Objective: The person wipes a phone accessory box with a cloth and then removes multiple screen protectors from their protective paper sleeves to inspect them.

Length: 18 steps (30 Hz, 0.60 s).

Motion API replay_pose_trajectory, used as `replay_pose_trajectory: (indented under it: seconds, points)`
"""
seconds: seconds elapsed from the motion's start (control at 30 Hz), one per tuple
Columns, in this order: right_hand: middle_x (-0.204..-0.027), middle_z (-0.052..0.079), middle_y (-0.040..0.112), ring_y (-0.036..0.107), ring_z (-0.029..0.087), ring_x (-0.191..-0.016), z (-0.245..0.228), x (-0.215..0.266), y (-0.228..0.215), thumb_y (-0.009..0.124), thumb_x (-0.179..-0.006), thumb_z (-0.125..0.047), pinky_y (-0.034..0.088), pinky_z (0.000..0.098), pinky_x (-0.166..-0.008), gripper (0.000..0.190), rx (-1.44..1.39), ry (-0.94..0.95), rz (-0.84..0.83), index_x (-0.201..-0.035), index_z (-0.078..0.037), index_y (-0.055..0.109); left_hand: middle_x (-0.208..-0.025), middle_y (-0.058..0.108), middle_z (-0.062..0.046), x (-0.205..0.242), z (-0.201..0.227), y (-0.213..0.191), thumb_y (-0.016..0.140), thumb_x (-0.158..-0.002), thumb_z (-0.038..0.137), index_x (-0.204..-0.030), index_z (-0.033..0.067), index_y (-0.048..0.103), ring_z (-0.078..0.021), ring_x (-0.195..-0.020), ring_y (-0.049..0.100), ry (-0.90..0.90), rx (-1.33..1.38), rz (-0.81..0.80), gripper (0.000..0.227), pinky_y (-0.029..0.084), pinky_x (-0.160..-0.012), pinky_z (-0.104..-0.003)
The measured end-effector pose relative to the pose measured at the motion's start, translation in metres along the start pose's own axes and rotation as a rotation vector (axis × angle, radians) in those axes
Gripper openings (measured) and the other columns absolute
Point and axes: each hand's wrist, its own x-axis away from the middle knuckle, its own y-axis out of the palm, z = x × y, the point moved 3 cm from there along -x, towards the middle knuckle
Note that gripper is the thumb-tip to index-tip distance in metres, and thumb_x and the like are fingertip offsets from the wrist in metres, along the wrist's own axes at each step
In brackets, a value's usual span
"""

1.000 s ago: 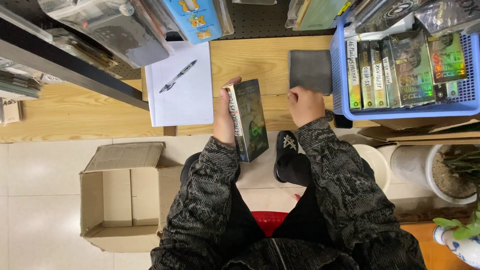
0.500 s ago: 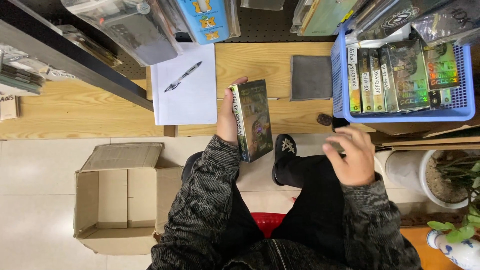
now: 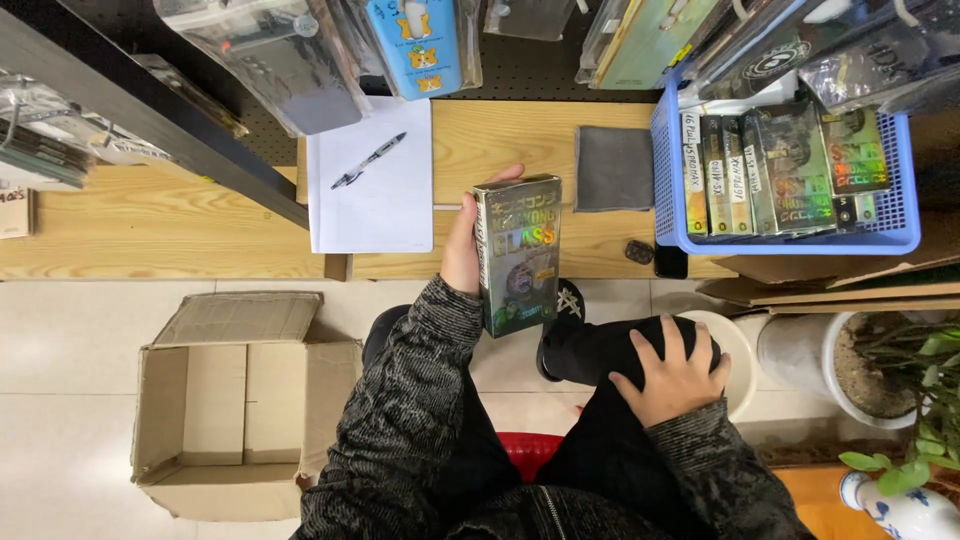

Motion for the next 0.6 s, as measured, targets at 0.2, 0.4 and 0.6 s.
replay_pose_trajectory:
  seconds: [0.2, 0.4, 0.6]
  points:
    - [-0.141, -0.006, 0.054, 0.044, 0.028, -0.14, 0.058, -0.017, 0.098, 0.055, -0.078, -0.078, 0.039, 0.0529, -0.11, 0.062, -0.394, 0.238, -0.829, -0.128, -0.04, 0.061, -0.139, 0.055, -0.018, 0.002, -0.047, -0.068, 0.042, -0.103, 0.053, -0.145, 0.006, 0.046, -0.0332, -0.123, 0.057, -0.081, 0.147, 0.125, 0.063, 0.044, -0.106, -0.054]
    - [-0.105, -0.002, 0.071, 0.066, 0.017, -0.111, 0.027, -0.072, -0.006, 0.056, -0.092, -0.056, 0.048, 0.0242, -0.087, 0.044, -0.075, 0.19, -0.405, -0.113, -0.019, 0.069, -0.131, 0.06, -0.02, 0.01, -0.015, -0.006, 0.047, -0.101, 0.051, -0.14, 0.0017, 0.051, -0.0314, -0.117, 0.061, -0.024, 0.282, 0.255, 0.063, 0.05, -0.102, -0.048]
    - [-0.1, 0.015, 0.073, 0.071, 0.029, -0.096, -0.047, -0.195, -0.041, 0.076, -0.084, -0.044, 0.056, 0.0391, -0.081, 0.053, -1.376, 0.186, -0.314, -0.125, -0.014, 0.066, -0.126, 0.065, -0.013, -0.002, -0.031, -0.069, 0.043, -0.102, 0.052, -0.134, 0.0078, 0.058, -0.0287, -0.113, 0.065, 0.049, 0.116, 0.28, 0.056, 0.053, -0.098, -0.045]
